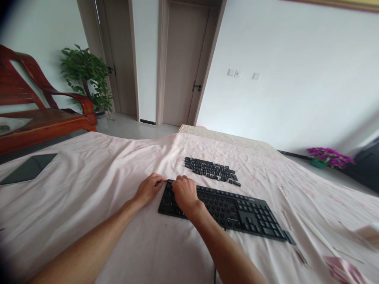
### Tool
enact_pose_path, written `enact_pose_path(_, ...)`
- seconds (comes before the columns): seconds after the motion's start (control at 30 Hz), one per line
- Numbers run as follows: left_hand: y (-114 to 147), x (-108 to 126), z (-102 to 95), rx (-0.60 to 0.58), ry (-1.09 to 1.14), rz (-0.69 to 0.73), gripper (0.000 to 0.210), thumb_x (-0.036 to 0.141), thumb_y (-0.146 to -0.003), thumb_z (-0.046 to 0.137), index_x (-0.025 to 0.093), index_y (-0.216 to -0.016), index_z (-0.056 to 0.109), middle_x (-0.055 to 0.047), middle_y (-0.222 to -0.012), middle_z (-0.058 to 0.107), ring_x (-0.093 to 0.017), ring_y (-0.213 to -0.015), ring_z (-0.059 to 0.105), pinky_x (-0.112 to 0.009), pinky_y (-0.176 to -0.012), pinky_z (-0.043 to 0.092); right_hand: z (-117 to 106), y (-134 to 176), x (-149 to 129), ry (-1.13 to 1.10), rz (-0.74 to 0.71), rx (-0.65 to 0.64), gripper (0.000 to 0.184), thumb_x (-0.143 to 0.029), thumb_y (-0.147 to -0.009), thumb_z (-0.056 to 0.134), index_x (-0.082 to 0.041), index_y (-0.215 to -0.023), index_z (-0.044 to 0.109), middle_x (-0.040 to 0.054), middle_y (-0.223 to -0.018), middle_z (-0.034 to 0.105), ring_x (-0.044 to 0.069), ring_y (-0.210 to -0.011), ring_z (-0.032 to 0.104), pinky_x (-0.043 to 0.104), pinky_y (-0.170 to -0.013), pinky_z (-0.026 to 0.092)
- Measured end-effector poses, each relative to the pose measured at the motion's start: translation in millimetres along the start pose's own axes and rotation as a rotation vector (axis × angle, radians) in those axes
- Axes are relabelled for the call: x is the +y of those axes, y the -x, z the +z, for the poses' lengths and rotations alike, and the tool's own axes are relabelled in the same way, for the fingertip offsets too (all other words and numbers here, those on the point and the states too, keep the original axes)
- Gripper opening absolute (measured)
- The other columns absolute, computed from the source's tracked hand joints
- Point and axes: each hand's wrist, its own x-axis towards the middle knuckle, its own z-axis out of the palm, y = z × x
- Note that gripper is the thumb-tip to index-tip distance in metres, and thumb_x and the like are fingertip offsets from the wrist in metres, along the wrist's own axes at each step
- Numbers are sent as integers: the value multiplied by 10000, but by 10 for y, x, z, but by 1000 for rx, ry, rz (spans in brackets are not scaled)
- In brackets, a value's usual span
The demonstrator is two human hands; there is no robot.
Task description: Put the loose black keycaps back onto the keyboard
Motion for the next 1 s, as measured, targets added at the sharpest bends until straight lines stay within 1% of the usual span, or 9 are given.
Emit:
enact_pose_path(0.13, -4, -4, 1, -20, -6, -14, 294, 164, -836, 454, 244, -1005, 680, -16, -1059, 646, -143, -986, 588, -244, -875, 436, 3, 14, -49, 54, 1, -18, 226, -162, -890, 477, -195, -832, 693, 78, -908, 651, 190, -878, 567, 259, -680, 399)
enact_pose_path(0.27, -8, -24, 6, -18, -9, -9, 301, 155, -831, 452, 246, -1008, 678, -16, -1061, 643, -140, -989, 584, -243, -883, 434, 75, 73, -110, 90, -7, 8, 270, -130, -907, 414, -187, -846, 671, 84, -916, 631, 198, -889, 548, 275, -685, 411)
enact_pose_path(0.4, -7, -27, 7, -13, -16, -8, 300, 155, -826, 454, 243, -1009, 676, -18, -1064, 642, -141, -986, 581, -244, -884, 434, 151, 161, -159, 95, -4, 59, 235, -79, -869, 427, -179, -934, 629, 91, -969, 604, 206, -915, 516, 293, -732, 411)
enact_pose_path(0.5, -2, -10, -2, -17, -14, -8, 309, 153, -824, 451, 240, -1020, 674, -18, -1072, 640, -139, -986, 582, -240, -886, 434, 175, 215, -182, 79, 0, 79, 241, -51, -828, 452, -169, -973, 604, 100, -999, 583, 212, -929, 489, 303, -775, 398)
enact_pose_path(0.67, 9, 17, -19, -29, -16, -21, 323, 139, -820, 449, 241, -1030, 671, -18, -1087, 638, -143, -1003, 578, -244, -893, 435, 203, 274, -208, 32, 13, 92, 311, -52, -829, 434, -175, -1075, 579, 103, -1022, 562, 221, -948, 462, 321, -809, 370)
enact_pose_path(0.83, 23, 17, -19, -18, -3, -2, 319, 132, -821, 457, 237, -1035, 669, -22, -1084, 636, -144, -1012, 576, -249, -903, 431, 215, 317, -179, -32, 72, 100, 360, -88, -871, 402, -229, -1154, 574, 84, -1052, 558, 208, -976, 460, 313, -819, 353)
enact_pose_path(0.9, 27, 10, -14, -17, -1, 0, 311, 140, -824, 464, 240, -1035, 670, -21, -1080, 636, -144, -1010, 577, -252, -902, 432, 207, 321, -146, -54, 86, 92, 370, -103, -884, 394, -253, -1166, 582, 72, -1068, 561, 196, -977, 463, 299, -812, 356)
enact_pose_path(1.0, 27, -7, -4, -9, 2, 1, 303, 152, -828, 470, 247, -1033, 671, -20, -1081, 634, -144, -1001, 580, -255, -895, 436, 200, 304, -104, -84, 78, 104, 364, -102, -880, 400, -261, -1126, 616, 59, -1056, 576, 184, -961, 471, 282, -814, 359)
